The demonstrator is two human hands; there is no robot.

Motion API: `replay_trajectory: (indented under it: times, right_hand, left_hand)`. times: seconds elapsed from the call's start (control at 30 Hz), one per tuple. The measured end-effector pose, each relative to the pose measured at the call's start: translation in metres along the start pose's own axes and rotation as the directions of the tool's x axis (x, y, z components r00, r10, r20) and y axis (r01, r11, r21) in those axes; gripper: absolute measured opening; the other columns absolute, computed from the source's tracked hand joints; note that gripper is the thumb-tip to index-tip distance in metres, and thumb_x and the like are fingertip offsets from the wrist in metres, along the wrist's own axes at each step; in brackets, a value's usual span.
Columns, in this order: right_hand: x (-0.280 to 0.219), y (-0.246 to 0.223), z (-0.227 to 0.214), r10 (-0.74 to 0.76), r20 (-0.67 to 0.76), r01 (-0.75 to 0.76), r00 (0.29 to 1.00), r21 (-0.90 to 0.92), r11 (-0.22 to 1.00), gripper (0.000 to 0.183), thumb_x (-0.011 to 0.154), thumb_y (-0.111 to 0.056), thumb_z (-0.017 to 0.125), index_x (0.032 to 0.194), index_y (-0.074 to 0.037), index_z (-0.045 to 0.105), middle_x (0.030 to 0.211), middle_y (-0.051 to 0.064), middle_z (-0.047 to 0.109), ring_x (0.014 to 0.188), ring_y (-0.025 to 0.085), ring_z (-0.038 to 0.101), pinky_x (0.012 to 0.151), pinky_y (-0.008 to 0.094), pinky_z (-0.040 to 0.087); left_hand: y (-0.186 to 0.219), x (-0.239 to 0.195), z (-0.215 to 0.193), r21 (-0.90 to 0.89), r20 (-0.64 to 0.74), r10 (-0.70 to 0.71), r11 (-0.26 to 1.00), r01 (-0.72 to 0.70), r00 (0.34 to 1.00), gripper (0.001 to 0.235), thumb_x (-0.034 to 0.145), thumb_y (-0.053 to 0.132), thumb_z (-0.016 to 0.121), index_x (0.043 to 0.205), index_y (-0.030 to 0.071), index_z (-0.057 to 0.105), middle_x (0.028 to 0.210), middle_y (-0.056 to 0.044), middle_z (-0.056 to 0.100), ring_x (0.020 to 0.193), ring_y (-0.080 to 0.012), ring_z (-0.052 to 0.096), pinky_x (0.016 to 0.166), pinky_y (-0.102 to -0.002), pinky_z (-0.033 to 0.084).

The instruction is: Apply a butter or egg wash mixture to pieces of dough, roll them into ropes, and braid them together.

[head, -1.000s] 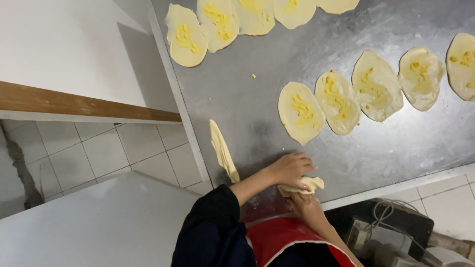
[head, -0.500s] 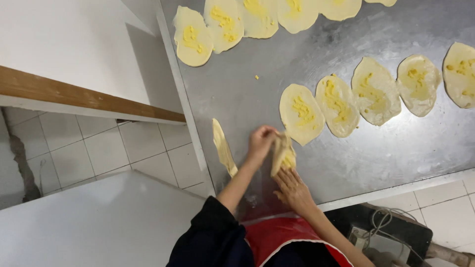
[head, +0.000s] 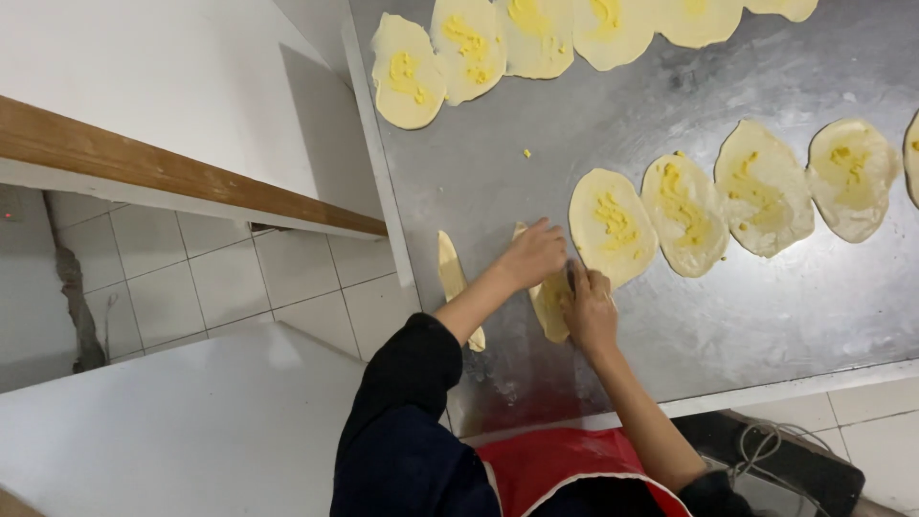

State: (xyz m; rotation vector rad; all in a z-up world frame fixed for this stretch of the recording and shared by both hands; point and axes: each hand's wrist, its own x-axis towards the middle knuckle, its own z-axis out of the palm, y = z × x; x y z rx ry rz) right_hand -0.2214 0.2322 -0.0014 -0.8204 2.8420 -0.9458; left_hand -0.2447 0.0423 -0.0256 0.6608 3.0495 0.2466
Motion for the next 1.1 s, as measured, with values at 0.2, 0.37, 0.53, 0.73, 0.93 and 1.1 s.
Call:
replay_trajectory:
  times: [0.2, 0.37, 0.53, 0.73, 0.93, 1.1]
  right_hand:
    - [0.013, -0.007, 0.020, -0.045, 0.059, 0.050, 0.997, -0.085, 0.995, 0.026, 0.071, -0.015, 0.082, 0.088, -0.009, 0.063, 0.096, 0.014, 0.062, 0.095, 0.036, 0.059, 0.083, 0.050, 0.052]
    - [-0.076, -0.026, 0.032, -0.261, 0.062, 0.259, 0.963, 0.029, 0.965, 0.021, 0.078, -0.010, 0.077, 0.095, -0.006, 0.065, 0.089, 0.012, 0.061, 0.087, 0.034, 0.063, 0.072, 0.048, 0.055]
    - [-0.044, -0.017, 0.019, -0.051, 0.057, 0.053, 0.997, -0.044, 0.998, 0.061, 0.085, -0.020, 0.075, 0.139, -0.002, 0.054, 0.132, 0.025, 0.058, 0.122, 0.039, 0.054, 0.100, 0.051, 0.043]
    - [-0.080, -0.085, 0.036, -0.151, 0.118, 0.130, 0.981, 0.166, 0.977, 0.084, 0.085, -0.031, 0.074, 0.148, 0.010, 0.036, 0.156, 0.038, 0.028, 0.146, 0.051, 0.025, 0.117, 0.056, 0.020]
    - [-0.095, 0.012, -0.009, 0.360, -0.212, -0.319, 0.909, 0.205, 0.925, 0.037, 0.093, -0.007, 0.072, 0.129, -0.011, 0.067, 0.119, 0.011, 0.072, 0.107, 0.030, 0.072, 0.089, 0.041, 0.057]
    - [-0.049, 0.049, -0.059, 0.201, -0.279, -0.192, 0.939, 0.062, 0.980, 0.043, 0.085, -0.003, 0.074, 0.127, -0.009, 0.067, 0.117, 0.015, 0.071, 0.106, 0.033, 0.069, 0.088, 0.042, 0.056]
  left_hand:
    - [-0.030, -0.028, -0.019, -0.036, -0.143, 0.316, 0.945, -0.324, 0.938, 0.004, 0.081, 0.010, 0.067, 0.082, 0.007, 0.069, 0.100, -0.008, 0.068, 0.105, -0.0266, 0.065, 0.105, -0.045, 0.044]
    - [-0.041, -0.080, -0.007, -0.127, -0.314, 0.238, 0.949, -0.290, 0.919, 0.014, 0.095, 0.008, 0.064, 0.108, 0.004, 0.066, 0.134, -0.010, 0.065, 0.131, -0.0271, 0.064, 0.122, -0.041, 0.041]
    - [-0.029, -0.096, -0.015, -0.158, -0.144, -0.154, 0.979, 0.131, 0.978, 0.059, 0.103, 0.020, 0.056, 0.159, 0.011, 0.039, 0.164, -0.006, 0.045, 0.157, -0.0253, 0.036, 0.130, -0.049, 0.025]
    - [-0.011, -0.035, 0.029, -0.226, -0.082, -0.348, 0.919, 0.323, 0.934, 0.080, 0.101, 0.052, 0.055, 0.162, 0.012, 0.020, 0.170, -0.012, 0.013, 0.158, -0.0328, 0.008, 0.121, -0.069, 0.004]
    - [0.054, 0.001, -0.011, -0.195, -0.254, -0.050, 0.981, -0.001, 0.966, 0.063, 0.082, 0.040, 0.065, 0.137, 0.009, 0.061, 0.148, -0.012, 0.053, 0.141, -0.0313, 0.043, 0.117, -0.070, 0.019]
    - [0.089, 0.044, 0.047, -0.064, -0.236, -0.106, 0.994, 0.093, 0.966, 0.019, 0.091, 0.022, 0.075, 0.102, 0.007, 0.072, 0.109, -0.008, 0.067, 0.112, -0.0277, 0.059, 0.110, -0.046, 0.045]
